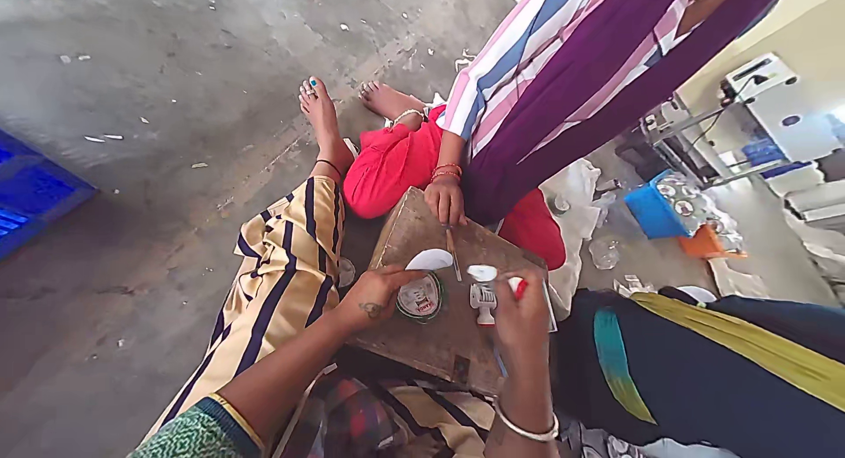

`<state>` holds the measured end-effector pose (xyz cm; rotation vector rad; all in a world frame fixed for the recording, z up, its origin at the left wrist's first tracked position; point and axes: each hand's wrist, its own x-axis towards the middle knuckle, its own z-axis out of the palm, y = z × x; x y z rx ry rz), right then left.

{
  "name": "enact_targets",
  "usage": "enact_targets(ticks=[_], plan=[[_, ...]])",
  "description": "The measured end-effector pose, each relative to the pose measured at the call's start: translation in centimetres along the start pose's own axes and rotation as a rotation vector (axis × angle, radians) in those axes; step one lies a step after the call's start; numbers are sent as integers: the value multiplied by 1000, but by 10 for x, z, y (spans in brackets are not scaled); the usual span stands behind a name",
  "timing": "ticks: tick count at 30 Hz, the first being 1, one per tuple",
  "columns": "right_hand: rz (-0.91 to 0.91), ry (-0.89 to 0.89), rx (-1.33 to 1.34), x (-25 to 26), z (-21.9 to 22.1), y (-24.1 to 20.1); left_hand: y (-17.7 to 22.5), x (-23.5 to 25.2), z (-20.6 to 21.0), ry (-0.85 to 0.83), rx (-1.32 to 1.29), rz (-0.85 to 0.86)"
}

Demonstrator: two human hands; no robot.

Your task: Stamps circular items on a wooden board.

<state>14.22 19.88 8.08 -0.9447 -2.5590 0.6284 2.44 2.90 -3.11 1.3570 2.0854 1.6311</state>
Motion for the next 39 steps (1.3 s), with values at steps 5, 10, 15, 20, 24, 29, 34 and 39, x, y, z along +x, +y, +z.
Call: enact_targets(ticks=[5, 10, 15, 20, 24, 29, 34, 39], plan=[[145, 71, -41, 8, -32, 43, -2, 10, -8, -444, 111, -41], [246, 81, -65, -1, -40, 73, -8, 12, -10, -530, 111, 0], [273, 69, -49, -6, -34, 81, -6, 14, -11, -581, 140, -26], [286, 81, -27, -7, -35, 85, -11, 10, -10, -460, 41, 5], [308, 90, -35, -4, -43, 94, -4, 13, -12, -403, -11, -112], [344, 97, -35, -3, -44, 100, -3, 17, -6, -332, -61, -322], [367, 105, -120, 7, -47, 101, 6, 22, -4, -301, -15, -435], [414, -28, -271, 29, -40, 93, 3, 23, -6, -316, -49, -412]])
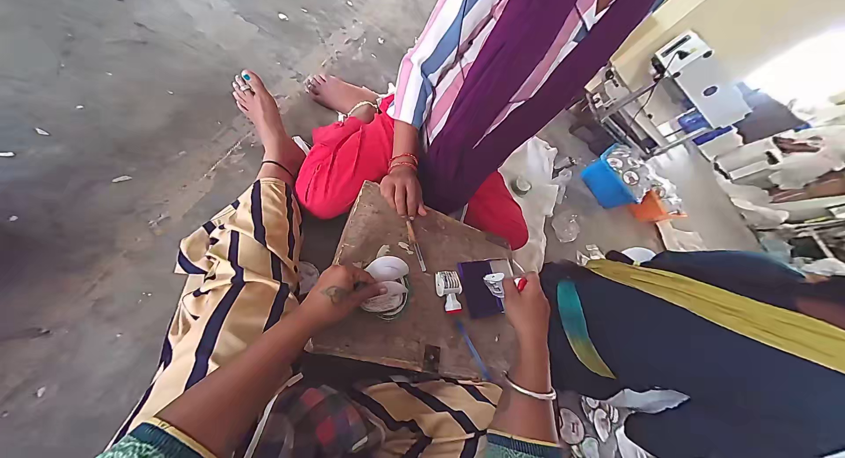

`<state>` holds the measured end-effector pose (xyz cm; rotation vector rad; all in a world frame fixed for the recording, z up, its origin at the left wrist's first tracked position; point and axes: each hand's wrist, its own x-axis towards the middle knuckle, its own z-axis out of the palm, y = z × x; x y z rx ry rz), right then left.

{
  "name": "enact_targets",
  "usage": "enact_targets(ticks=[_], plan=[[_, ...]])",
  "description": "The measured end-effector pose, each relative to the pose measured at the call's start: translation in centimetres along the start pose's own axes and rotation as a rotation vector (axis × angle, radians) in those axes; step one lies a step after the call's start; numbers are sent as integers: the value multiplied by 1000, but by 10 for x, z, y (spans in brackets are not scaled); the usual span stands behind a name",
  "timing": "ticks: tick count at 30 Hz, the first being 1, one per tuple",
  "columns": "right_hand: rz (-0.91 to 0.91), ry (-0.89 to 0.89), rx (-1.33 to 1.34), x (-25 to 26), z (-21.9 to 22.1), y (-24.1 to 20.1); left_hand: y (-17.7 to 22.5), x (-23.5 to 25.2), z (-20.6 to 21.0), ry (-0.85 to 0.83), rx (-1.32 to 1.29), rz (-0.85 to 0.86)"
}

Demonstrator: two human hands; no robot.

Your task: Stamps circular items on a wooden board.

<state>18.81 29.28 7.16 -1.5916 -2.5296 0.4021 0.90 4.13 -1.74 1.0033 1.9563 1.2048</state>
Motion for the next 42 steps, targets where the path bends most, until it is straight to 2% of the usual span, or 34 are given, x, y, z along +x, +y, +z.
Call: enact_targets(ticks=[6, 9, 12, 14, 16, 19, 22, 26, 30, 31, 33, 36, 38, 42], plan=[[71, -163, -156, 10, 16, -12, -4, -2, 4, 53, 3, 14], [39, -98, -75, 1, 9, -9, -6, -3, 6, 97, -13, 39], [-200, 9, 153, -35, -1, -26, -10, -2, 8, 134, -48, 90], [-417, -50, 234, -64, 2, -46, -14, -3, 10, 136, -56, 113], [-558, -154, 212, -83, 10, -71, -13, -3, 9, 144, -63, 146], [-624, -278, 101, -91, 21, -96, -8, -4, 6, 103, -20, 141], [-657, -257, 32, -93, 33, -104, -4, -4, 5, 71, 22, 92], [-582, -308, -148, -110, 62, -117, -3, -3, 7, 62, 22, 74], [-519, -371, -152, -111, 54, -117, -1, -4, 2, -4, 47, 77], [-522, -317, -66, -108, 50, -110, -3, -4, 0, -31, 52, 99], [-519, -95, 113, -95, 34, -88, -9, -4, -2, -59, 52, 179], [-315, 75, 178, -66, -7, -53, -14, -6, 0, -123, 73, 240], [-186, 88, 119, -37, -20, -34, -14, -4, -3, -134, 114, 277], [-37, -22, -22, -3, -21, -13, -18, -4, 0, -74, 127, 346]])
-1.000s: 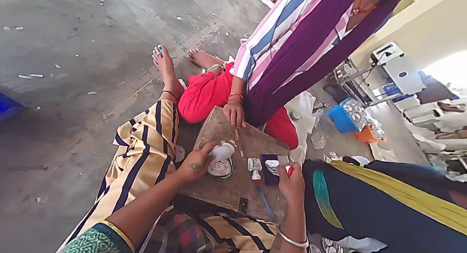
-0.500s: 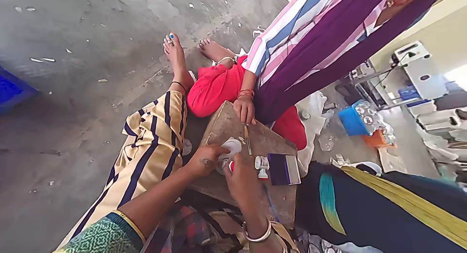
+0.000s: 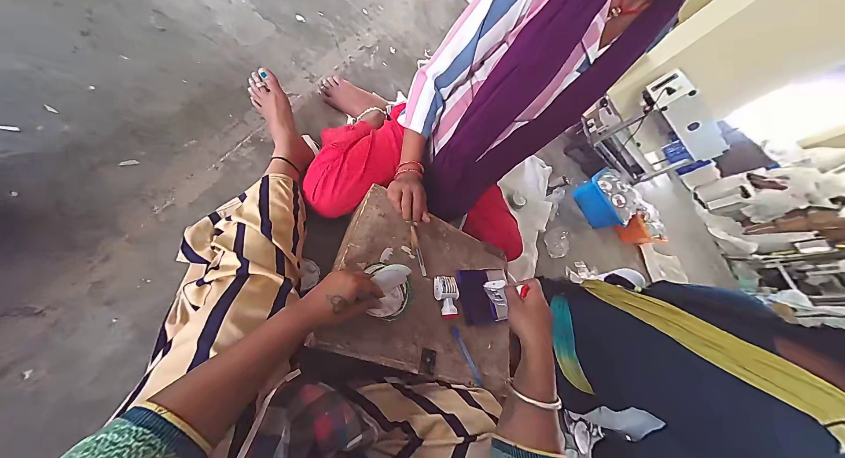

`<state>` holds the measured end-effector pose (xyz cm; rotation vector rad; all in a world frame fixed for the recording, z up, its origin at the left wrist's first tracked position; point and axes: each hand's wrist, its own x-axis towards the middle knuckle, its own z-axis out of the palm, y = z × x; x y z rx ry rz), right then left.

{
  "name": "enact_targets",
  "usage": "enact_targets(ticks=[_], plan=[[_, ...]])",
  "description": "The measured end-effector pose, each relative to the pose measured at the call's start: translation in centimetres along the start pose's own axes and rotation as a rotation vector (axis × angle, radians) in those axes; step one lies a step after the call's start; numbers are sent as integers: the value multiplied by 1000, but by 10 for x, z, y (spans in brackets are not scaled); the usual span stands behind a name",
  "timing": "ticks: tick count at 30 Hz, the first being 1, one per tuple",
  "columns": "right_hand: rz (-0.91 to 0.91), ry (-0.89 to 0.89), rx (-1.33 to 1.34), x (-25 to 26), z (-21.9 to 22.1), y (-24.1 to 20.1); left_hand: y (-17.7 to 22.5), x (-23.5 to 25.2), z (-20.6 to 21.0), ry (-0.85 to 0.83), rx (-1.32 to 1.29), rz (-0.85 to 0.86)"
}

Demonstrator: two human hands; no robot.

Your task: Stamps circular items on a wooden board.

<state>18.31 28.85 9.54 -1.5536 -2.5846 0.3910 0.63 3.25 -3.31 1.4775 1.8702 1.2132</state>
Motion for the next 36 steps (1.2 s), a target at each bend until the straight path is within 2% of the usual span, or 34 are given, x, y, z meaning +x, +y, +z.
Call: enact_targets(ticks=[6, 11, 15, 18, 23, 28, 29, 33, 34, 36], plan=[[117, -123, -108, 6, 36, -1, 8, 2, 2, 77, -84, -213], [126, -142, -82, 7, 29, 3, 16, 9, -2, 96, -140, -367], [-53, -19, 100, -22, 17, -3, 11, 9, -4, 119, -203, -357], [-283, -81, 228, -56, 17, -32, 10, 9, -6, 100, -205, -369], [-552, -192, 108, -83, 36, -82, 6, 7, -2, 122, -173, -300], [-546, -333, -87, -91, 68, -111, 2, 6, 0, 157, -174, -235], [-550, -313, -120, -95, 78, -112, 2, 5, 0, 151, -187, -228], [-494, -357, -144, -102, 76, -112, 10, 4, -5, 67, -142, -212], [-495, -310, -72, -100, 73, -106, 11, 4, -7, 39, -125, -216], [-492, -87, 116, -93, 62, -85, 8, 4, -8, 8, -101, -190]])
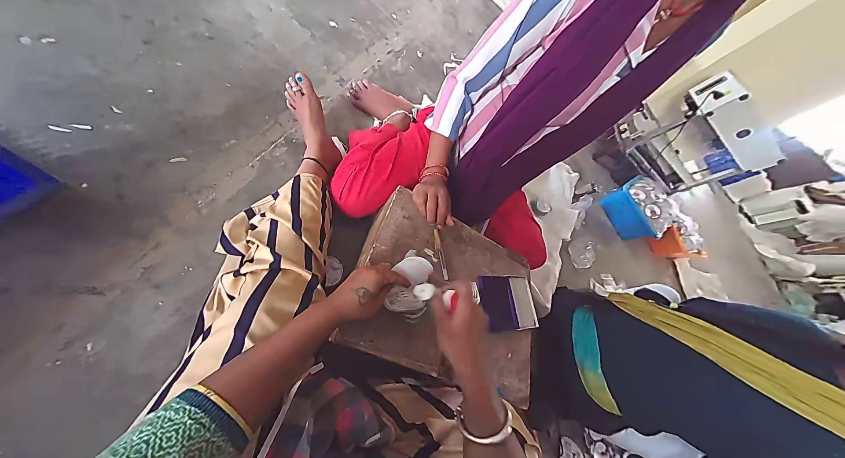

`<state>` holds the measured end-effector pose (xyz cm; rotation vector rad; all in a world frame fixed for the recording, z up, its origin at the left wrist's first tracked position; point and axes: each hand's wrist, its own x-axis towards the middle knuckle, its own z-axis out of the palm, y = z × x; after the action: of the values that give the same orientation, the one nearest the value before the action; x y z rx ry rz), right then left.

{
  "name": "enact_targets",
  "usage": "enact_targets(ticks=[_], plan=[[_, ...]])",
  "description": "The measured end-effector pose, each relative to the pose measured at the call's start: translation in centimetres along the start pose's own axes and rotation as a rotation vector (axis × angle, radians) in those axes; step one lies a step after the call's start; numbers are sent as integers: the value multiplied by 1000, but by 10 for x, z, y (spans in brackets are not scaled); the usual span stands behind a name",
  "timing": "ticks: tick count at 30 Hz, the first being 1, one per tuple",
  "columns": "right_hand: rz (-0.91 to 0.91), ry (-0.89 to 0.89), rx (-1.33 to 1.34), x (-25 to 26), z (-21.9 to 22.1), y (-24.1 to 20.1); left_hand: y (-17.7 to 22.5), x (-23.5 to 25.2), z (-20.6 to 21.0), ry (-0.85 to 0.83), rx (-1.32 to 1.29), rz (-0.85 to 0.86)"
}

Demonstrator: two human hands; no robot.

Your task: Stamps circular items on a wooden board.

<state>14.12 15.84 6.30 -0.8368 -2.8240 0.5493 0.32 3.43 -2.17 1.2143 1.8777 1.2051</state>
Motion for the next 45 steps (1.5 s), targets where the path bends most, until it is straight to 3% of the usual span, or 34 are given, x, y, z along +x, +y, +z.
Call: enact_targets(ticks=[2, 5, 8, 12, 18, 25, 34, 39, 42, 45], plan=[[99, 176, 54, -2, -32, 22, -3, -1, 3, -39, 14, 12], [317, 271, 24, 3, -71, 67, -2, 0, 0, -75, 72, 34], [488, 164, -62, 9, -82, 104, -7, -1, 3, -48, 115, 110], [553, -42, -165, 12, -68, 118, -13, -2, 9, 2, 119, 166], [571, 25, -179, 15, -63, 118, -7, -6, 10, -19, 154, 153], [635, -78, -238, 25, -44, 117, -5, -8, 15, -12, 194, 146], [617, -50, -218, 23, -41, 118, -5, -9, 24, 73, 195, 97], [584, -16, -185, 17, -51, 116, -1, -10, 18, 83, 90, -21], [381, 160, -115, 3, -67, 85, 1, -8, 16, 127, 55, -65], [102, 121, -32, -12, -58, 41, -2, -9, 19, 156, 44, -59]])
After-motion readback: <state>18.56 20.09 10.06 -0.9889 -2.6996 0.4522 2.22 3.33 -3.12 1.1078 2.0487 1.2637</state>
